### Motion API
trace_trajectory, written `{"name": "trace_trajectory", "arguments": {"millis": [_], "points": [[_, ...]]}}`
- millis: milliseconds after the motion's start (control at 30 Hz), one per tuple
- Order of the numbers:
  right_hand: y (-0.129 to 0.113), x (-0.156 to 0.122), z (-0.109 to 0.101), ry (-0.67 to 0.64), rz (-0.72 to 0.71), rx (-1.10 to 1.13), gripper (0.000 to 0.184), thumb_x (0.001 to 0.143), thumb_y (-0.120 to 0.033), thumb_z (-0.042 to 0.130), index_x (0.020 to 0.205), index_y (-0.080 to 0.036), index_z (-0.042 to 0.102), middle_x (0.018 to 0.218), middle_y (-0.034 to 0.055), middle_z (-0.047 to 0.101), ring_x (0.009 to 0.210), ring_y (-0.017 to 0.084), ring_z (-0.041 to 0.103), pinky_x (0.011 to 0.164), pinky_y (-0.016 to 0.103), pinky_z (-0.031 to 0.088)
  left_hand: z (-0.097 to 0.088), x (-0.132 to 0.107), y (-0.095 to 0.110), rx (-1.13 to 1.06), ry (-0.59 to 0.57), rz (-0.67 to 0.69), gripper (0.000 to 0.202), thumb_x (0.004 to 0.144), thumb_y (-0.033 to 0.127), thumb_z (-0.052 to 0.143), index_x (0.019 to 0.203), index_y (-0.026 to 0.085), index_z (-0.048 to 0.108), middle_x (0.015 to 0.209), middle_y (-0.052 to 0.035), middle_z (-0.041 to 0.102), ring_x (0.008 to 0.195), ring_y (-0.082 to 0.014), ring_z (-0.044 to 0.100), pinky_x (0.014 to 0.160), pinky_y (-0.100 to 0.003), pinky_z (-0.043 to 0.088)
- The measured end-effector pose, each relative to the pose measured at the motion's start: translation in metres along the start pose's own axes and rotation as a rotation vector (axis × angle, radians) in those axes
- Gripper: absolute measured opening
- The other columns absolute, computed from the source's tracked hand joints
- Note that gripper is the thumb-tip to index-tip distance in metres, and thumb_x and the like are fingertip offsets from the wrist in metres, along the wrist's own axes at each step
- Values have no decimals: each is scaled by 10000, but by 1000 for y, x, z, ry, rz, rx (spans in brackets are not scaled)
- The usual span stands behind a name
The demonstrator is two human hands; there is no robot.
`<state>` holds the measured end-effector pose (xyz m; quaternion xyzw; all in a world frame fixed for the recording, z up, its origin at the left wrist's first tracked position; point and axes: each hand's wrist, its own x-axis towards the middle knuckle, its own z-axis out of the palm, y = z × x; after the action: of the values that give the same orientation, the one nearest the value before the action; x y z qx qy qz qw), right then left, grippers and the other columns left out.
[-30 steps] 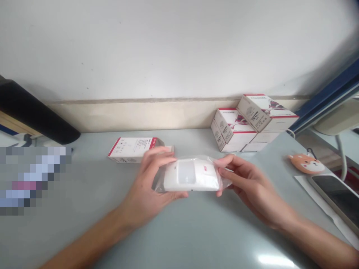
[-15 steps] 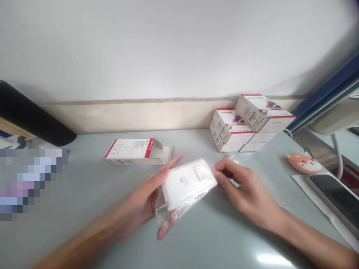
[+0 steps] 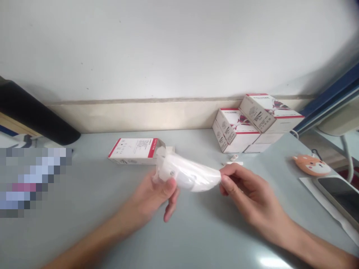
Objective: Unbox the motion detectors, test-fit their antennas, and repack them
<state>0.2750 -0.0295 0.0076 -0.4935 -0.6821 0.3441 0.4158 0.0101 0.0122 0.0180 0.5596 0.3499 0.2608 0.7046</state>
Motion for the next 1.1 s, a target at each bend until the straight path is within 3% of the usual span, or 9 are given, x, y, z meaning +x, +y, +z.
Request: {"name": "trace_trajectory", "arguments": {"millis": [167,300,367,467,600,733,867,1000,1100], "points": [[-6,-3,-3,133,-293,-214,112,1024,-139,596,1010,-249,611,863,-10,665,737,119,606,680,231,488,8,-4,-1,-215,-109,-295,787,912,889,373,628,176,548,497,61,415,334,-49,343,394,-235,221],[-12,-3,-10,10,-449,-64,178,956,-70,661,1000,-242,659,925,15,631,818,140,616,729,256,524,5,-8,-4,-305,-176,-524,836,828,969,327,509,210,468,348,57,299,272,-62,208,338,-267,80],[-16,-5,-10,-104,-350,116,176,939,-79,697,934,-254,673,952,12,584,865,140,613,753,249,539,1,-9,-3,-256,-173,-522,805,818,953,389,501,216,462,316,58,273,268,-60,162,338,-273,56],[-21,-12,-3,-189,21,427,363,802,-109,867,933,-285,577,1025,-24,568,863,119,614,728,214,551,0,-9,0,-173,-199,-482,755,819,918,464,516,227,444,313,71,236,277,-62,139,331,-267,38],[-25,-17,6,-441,242,604,763,690,-125,938,1242,-400,489,1184,-33,658,904,132,681,735,222,571,5,-9,-1,-90,-212,-434,732,777,923,540,574,225,450,352,82,254,316,-58,147,334,-247,56],[-25,-16,8,-516,208,578,732,827,-247,874,1430,-439,507,1142,-8,747,1033,187,719,880,297,589,9,-14,1,38,71,-278,783,744,945,583,983,202,644,636,17,569,517,-115,457,446,-221,334],[-18,-16,7,-291,141,461,625,876,-334,850,1411,-454,550,1276,1,724,1085,175,709,964,306,579,-5,-14,6,489,285,180,865,833,907,512,1445,298,529,1086,-76,678,912,-234,622,782,-355,565],[-10,-8,3,-56,84,320,553,963,-361,745,1459,-408,507,1198,33,702,991,168,703,853,286,609,-43,1,-1,1421,657,467,429,969,527,663,1356,342,671,1414,-135,586,1363,-411,495,1151,-648,402],[-8,1,-2,-41,165,371,513,1005,-419,673,1483,-368,497,1095,34,707,857,160,694,801,300,610,-65,12,-11,1709,543,519,242,1011,380,626,1176,259,754,1499,-195,531,1460,-481,431,1122,-725,409]]}}
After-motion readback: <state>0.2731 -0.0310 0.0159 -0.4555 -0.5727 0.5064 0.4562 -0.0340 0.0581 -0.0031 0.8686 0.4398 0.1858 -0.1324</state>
